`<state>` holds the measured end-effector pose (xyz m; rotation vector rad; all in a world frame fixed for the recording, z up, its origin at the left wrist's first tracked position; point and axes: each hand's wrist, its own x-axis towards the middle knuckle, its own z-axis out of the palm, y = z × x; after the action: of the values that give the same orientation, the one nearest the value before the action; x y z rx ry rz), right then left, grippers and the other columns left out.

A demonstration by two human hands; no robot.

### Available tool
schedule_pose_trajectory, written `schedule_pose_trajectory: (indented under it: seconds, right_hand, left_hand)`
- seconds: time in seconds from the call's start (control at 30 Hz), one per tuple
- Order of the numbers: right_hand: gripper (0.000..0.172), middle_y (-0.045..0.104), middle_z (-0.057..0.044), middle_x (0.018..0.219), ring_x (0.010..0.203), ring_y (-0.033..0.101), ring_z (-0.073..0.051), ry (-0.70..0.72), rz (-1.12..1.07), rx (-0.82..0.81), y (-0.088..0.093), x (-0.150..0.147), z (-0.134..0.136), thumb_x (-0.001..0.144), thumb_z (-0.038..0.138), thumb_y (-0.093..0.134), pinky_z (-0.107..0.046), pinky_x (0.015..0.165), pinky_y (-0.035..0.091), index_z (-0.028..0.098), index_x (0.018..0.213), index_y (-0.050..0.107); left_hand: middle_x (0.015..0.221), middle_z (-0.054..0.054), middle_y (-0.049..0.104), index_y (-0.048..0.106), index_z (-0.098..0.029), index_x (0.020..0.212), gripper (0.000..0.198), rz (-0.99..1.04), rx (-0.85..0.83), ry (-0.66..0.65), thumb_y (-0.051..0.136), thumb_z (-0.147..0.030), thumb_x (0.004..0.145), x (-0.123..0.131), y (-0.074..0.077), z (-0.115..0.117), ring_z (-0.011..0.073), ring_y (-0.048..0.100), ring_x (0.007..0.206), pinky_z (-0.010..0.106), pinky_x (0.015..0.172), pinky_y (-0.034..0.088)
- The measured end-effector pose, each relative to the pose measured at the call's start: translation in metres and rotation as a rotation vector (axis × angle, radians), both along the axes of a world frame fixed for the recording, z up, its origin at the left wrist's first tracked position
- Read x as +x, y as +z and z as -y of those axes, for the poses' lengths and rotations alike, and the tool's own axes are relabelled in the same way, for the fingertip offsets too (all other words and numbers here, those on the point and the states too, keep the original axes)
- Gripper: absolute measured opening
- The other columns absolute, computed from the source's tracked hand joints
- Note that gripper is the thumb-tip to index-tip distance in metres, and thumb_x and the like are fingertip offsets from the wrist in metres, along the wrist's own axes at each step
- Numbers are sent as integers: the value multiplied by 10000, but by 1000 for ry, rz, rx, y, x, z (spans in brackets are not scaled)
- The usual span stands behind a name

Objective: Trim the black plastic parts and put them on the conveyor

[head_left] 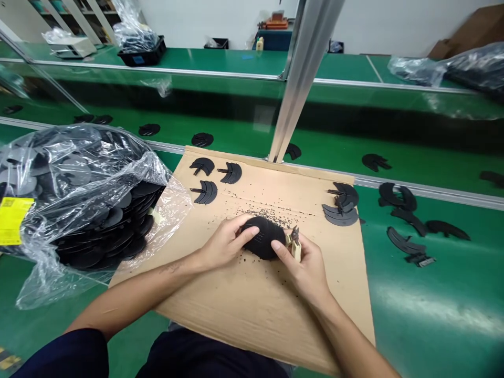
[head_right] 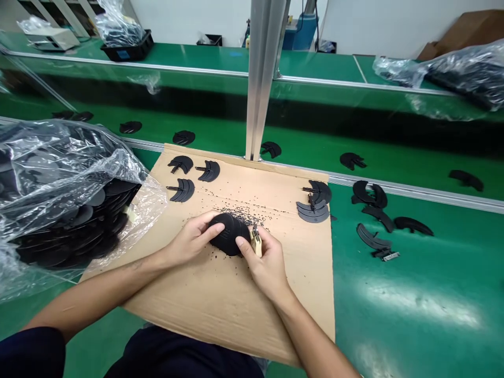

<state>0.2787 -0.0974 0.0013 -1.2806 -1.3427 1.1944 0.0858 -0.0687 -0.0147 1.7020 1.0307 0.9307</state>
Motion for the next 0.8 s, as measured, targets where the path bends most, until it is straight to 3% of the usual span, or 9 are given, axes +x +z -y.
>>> schedule_pose_trajectory:
  seconds: [0.1,0.3,0.43,0.6,0.7,0.8]
  right_hand:
    - [324,500,34,633,570,443,-118,17,62,38,-1,1,0,852,473,699,-245,556,443,194,737,583]
    - [235,707,-59,923,775,631,-194,3,278,280,1,5,0,902,377,670,-333,727,528,221,1078,684]
    - [118,711,-50,852,741,639,-181,95,343,359,1,6,0,924,323,647,-310,686,523,219,966,683]
    - [23,715,-47,858,757,667,-180,63,251,418,0,3,3,906,228,656,-317,691,550,215,916,672]
    - [65,722,-41,855,762,682,-174,65,211,485,1,1,4,887,161,665,-311,696,563,217,916,680]
    - [109,734,-51,865,774,701,-184,70,216,517,1,0,5,884,128,650,-323,702,582,217,927,695]
  left_hand:
    - [984,68,728,647,-143,1075,255,-1,41,-23,484,-332,1025,-3,6,-2,180,677,894,293,807,561]
    - [983,70,733,638,-168,1096,206,-174,288,-76,484,-283,1021,-6,8,2,180,691,873,308,794,573]
    - [965,74,728,629,-169,1130,210,-213,387,-108,490,-279,1018,-5,2,8,177,694,851,316,767,589]
    - [926,73,733,667,-161,1127,286,-47,284,1,665,-371,933,-6,6,7,160,675,777,286,678,579]
    - [889,67,722,705,-161,1073,264,29,332,-5,683,-377,923,-7,10,6,144,648,744,268,643,556]
    - [919,68,716,700,-176,1121,282,59,418,-20,668,-384,934,-8,12,7,157,663,824,291,711,574]
